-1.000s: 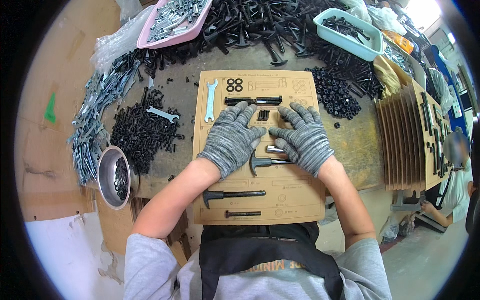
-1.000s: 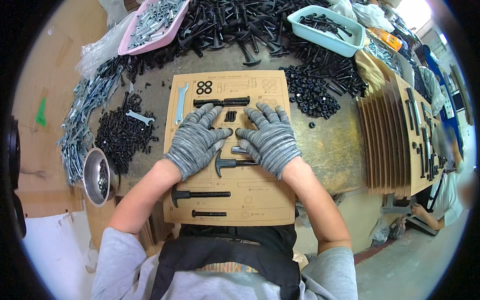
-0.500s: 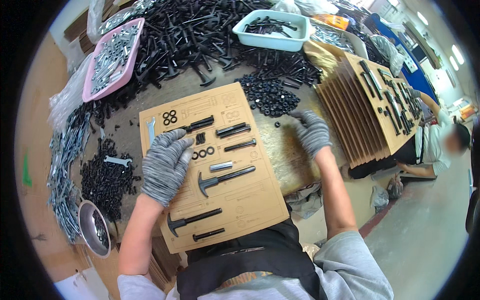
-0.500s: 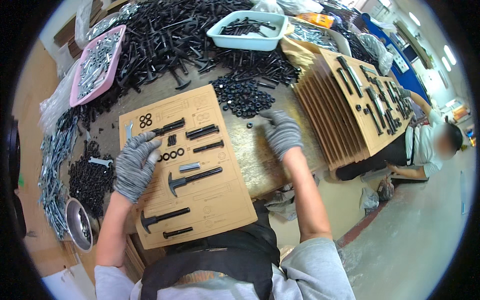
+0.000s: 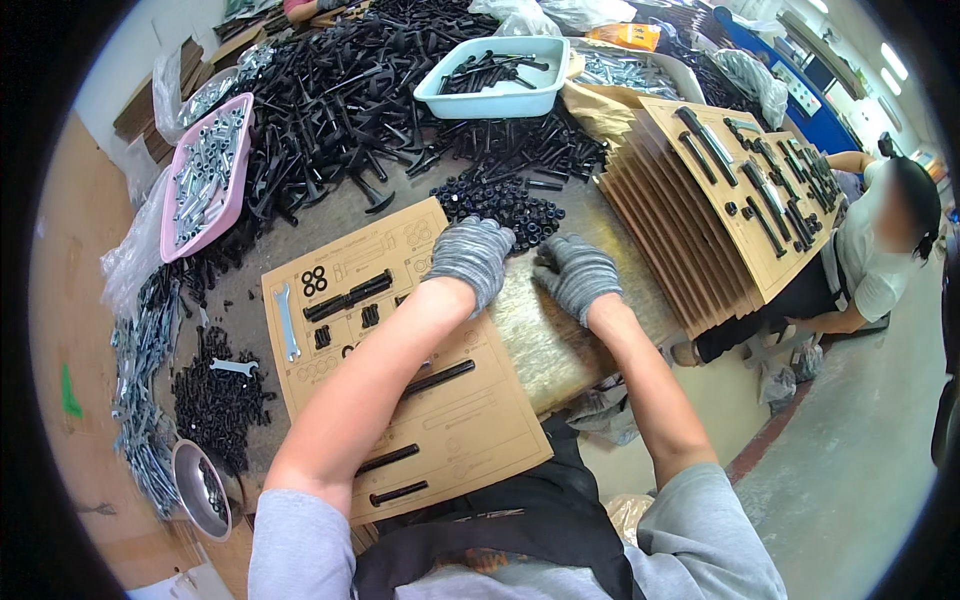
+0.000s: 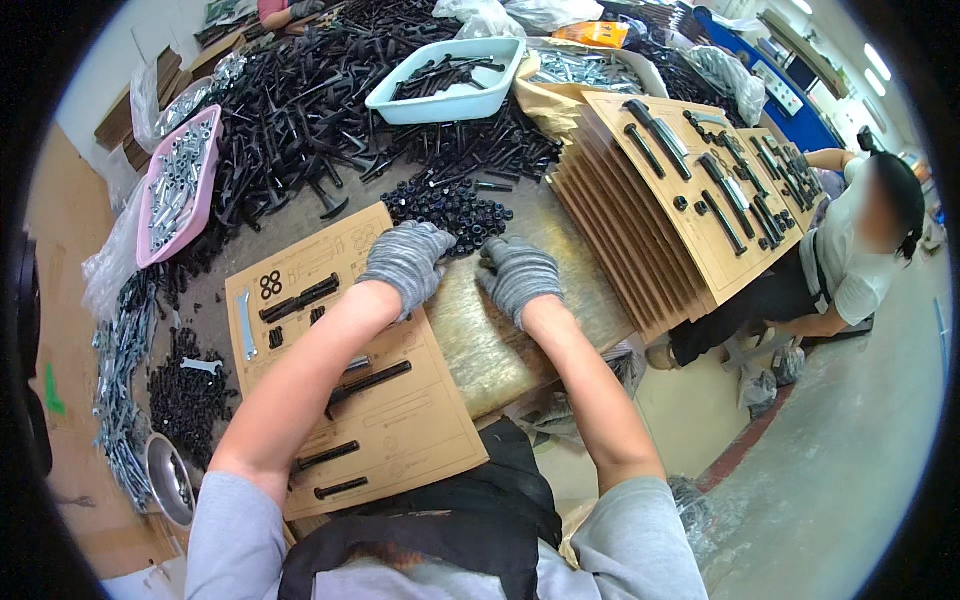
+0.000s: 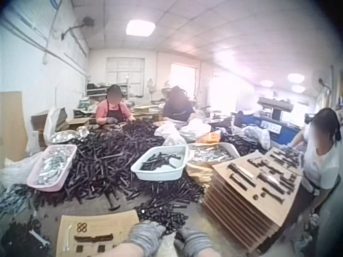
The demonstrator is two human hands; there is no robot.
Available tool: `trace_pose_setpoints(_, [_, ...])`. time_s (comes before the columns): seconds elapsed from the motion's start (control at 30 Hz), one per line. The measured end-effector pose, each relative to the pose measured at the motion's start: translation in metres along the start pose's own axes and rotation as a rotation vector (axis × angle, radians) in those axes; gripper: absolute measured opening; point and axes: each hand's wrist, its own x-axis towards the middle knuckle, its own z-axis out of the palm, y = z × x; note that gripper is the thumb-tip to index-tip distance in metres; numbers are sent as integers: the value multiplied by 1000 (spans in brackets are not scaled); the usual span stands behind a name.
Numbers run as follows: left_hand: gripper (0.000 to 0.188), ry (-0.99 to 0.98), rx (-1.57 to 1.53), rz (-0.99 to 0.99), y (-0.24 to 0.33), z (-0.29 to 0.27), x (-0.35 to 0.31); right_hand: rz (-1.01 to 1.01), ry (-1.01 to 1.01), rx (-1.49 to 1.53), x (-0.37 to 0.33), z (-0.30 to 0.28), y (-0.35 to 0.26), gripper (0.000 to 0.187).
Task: The person arranges various metal hardware items including hammers, bolts, nuts, washers, and wrenches onto a cardboard template with printed outlines. They pick items from piles and bins, place them into designated slots, and stack completed boards.
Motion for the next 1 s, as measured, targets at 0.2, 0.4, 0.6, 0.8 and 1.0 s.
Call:
trace_pose_setpoints(0.2, [21, 2, 62, -67, 7, 18, 26, -33, 50, -93, 27, 13, -13, 27])
trace_pose_setpoints(0.4, [14, -6, -13, -53, 1, 7, 22, -212, 76, -58, 15, 17, 8, 21])
trace_pose_setpoints(0.6, [21, -242, -246, -32, 22, -8, 1, -235, 154, 79, -21, 3, 19, 17])
trace_pose_setpoints(0.8, [22, -235, -224, -68, 30, 10, 14, -344, 195, -91, -35, -13, 13, 14])
trace_pose_setpoints(1.0, [23, -195, -326, -22, 27, 22, 7, -313, 183, -3, -52, -7, 13, 17])
